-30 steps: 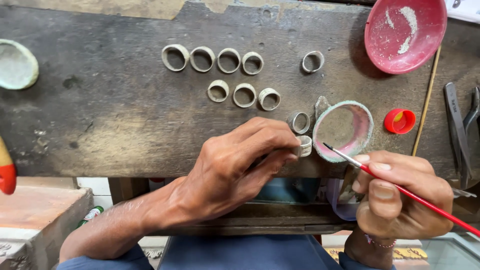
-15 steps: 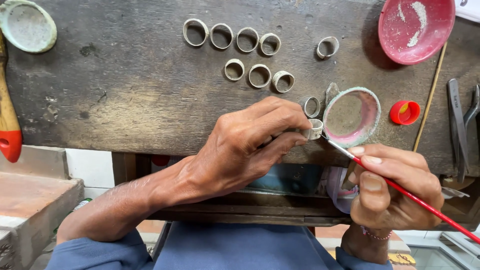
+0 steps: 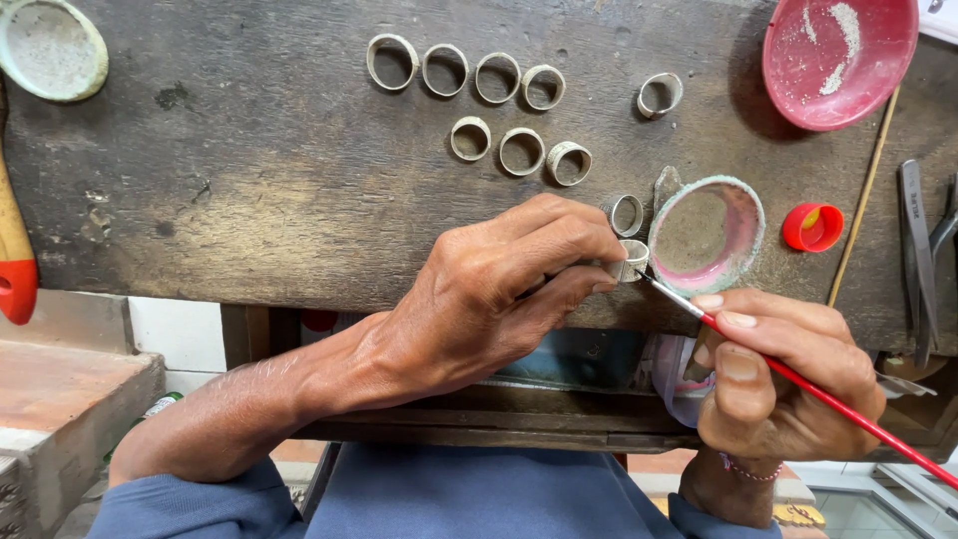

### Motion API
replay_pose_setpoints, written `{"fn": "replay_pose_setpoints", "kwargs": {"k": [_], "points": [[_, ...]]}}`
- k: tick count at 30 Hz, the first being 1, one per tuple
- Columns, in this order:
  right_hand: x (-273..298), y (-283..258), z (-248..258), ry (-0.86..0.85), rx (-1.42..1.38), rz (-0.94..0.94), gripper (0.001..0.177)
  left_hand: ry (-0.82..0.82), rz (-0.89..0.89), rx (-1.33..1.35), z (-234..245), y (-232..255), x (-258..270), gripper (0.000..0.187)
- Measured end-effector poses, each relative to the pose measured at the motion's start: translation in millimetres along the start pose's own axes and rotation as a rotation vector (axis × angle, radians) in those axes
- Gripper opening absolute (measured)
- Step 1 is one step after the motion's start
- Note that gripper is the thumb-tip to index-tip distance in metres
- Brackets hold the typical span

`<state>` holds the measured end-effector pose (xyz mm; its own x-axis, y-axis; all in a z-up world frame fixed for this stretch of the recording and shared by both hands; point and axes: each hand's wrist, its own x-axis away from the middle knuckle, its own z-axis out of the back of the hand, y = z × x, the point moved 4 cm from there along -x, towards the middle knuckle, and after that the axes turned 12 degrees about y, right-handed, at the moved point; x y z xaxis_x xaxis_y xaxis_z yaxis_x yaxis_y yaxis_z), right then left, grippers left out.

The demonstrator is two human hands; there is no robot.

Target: Applying pink enamel or paint to the interior of small metal rings using a fine-tipped brush at a jewelry workshop.

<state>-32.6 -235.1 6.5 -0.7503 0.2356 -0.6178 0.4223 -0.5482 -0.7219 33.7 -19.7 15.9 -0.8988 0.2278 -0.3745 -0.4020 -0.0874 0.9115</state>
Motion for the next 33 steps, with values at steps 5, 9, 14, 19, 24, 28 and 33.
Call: {"fn": "replay_pose_setpoints", "kwargs": {"k": [5, 9, 14, 19, 24, 28, 33], "points": [[0.3, -2.8, 1.0, -0.012, 0.023, -0.028, 0.018, -0.004, 0.001, 0.001, 0.4, -0.1, -0.3, 0.005], [0.6, -4.2, 1.3, -0.007, 0.038, -0.050, 0.017, -0.008, 0.002, -0.012, 0.4, -0.8, 0.0, 0.007], [1.1, -2.1, 2.4, 0.003, 0.028, -0.031, 0.016, -0.009, 0.002, -0.015, 0.1, -1.5, 0.8, 0.007], [1.3, -5.2, 1.9, -0.033, 0.075, -0.081, 0.018, -0.010, -0.004, -0.013, 0.1, -1.9, 1.1, 0.008], [0.9, -4.0, 2.3, -0.001, 0.039, -0.065, 0.017, -0.009, 0.009, -0.011, -0.1, -2.4, 1.2, 0.009], [1.4, -3.8, 3.2, -0.053, 0.064, -0.092, 0.015, -0.011, 0.009, -0.016, 0.0, -2.5, 1.2, 0.009], [2.6, -0.4, 5.0, -0.008, 0.023, -0.050, 0.014, -0.012, 0.008, -0.007, 0.1, -2.8, 1.4, 0.010]]}}
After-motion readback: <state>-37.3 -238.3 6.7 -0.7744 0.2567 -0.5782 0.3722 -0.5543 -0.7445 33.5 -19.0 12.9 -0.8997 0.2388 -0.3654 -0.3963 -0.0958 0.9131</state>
